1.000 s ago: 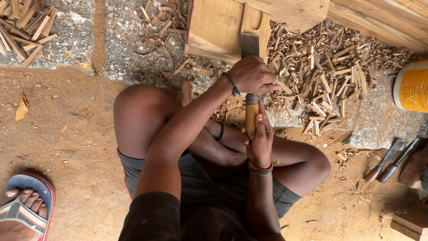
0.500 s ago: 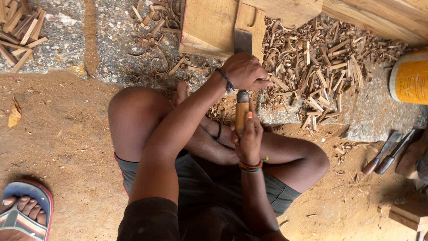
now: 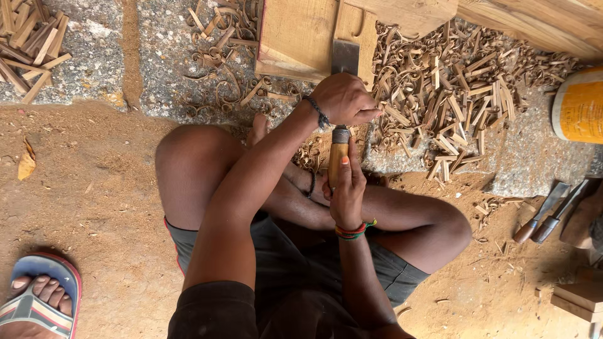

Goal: The person sits cross-legged on the ground and uses a chisel to carve a small rectangular wooden block. They repeatedly strike the chisel with a mallet to remove wood shavings, occasionally pausing to clear debris from the work surface.

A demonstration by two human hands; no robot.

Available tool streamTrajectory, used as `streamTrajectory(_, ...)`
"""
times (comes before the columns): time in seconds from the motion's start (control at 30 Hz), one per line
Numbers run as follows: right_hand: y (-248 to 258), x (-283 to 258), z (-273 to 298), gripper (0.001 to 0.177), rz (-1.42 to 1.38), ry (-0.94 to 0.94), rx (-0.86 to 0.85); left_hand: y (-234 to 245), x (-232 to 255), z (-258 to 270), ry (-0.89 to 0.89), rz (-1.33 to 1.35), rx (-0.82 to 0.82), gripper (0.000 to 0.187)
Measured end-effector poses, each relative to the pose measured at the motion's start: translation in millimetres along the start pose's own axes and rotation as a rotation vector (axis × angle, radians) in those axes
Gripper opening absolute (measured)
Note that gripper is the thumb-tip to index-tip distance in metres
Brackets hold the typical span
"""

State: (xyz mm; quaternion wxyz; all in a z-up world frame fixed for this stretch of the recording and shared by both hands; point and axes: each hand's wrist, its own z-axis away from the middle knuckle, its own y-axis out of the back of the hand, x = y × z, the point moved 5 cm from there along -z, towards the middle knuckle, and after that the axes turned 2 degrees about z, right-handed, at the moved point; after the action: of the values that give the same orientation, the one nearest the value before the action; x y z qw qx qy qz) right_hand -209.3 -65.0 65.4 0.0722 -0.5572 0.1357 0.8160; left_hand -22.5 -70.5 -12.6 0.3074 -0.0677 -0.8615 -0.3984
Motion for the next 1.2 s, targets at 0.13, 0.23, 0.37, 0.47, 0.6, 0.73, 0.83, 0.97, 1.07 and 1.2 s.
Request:
streamTrajectory(0.13,0.9,5.1,-0.1,0.061,-0.019,-0.009,-0.004,-8.3,-5.9,2.2,-0.014,0.035,-0.039,0.05)
streamTrajectory(0.23,7.8,5.7,-3.3,0.06,0.001,-0.012,0.003,-9.7,-5.5,-0.5,-0.086,0.01,0.111,0.044)
streamTrajectory(0.37,34.6,1.1,-13.1,0.058,0.085,-0.037,-0.004,-14.8,-5.7,-7.7,0.014,-0.018,0.174,0.048)
streamTrajectory(0.47,35.4,3.4,-11.1,0.058,-0.01,-0.072,-0.03,-14.4,-5.1,-10.9,0.055,-0.049,0.1,0.05)
streamTrajectory(0.6,11.5,12.5,-8.1,0.058,-0.175,-0.063,-0.02,-13.7,-6.8,-5.3,0.012,0.003,-0.005,0.046)
streamTrajectory(0.73,3.0,8.3,-5.6,0.059,-0.151,-0.046,0.001,-2.6,-5.6,-2.4,-0.062,-0.014,0.036,0.047)
streamTrajectory(0.83,0.7,9.5,-5.4,0.06,-0.137,-0.041,-0.004,-5.0,-8.3,-0.5,-0.075,0.006,0.004,0.05)
streamTrajectory(0.97,-3.1,15.1,-9.6,0.061,-0.09,-0.023,-0.015,-9.6,-11.4,0.1,-0.107,-0.013,0.031,0.046)
streamTrajectory(1.07,-2.0,18.4,-11.9,0.063,-0.066,0.004,-0.007,-6.8,-10.5,3.0,-0.136,0.002,0.073,0.048)
streamTrajectory(1.2,-1.0,22.7,-12.6,0.064,-0.035,-0.009,-0.007,-2.6,-11.0,0.7,-0.098,-0.008,0.04,0.049)
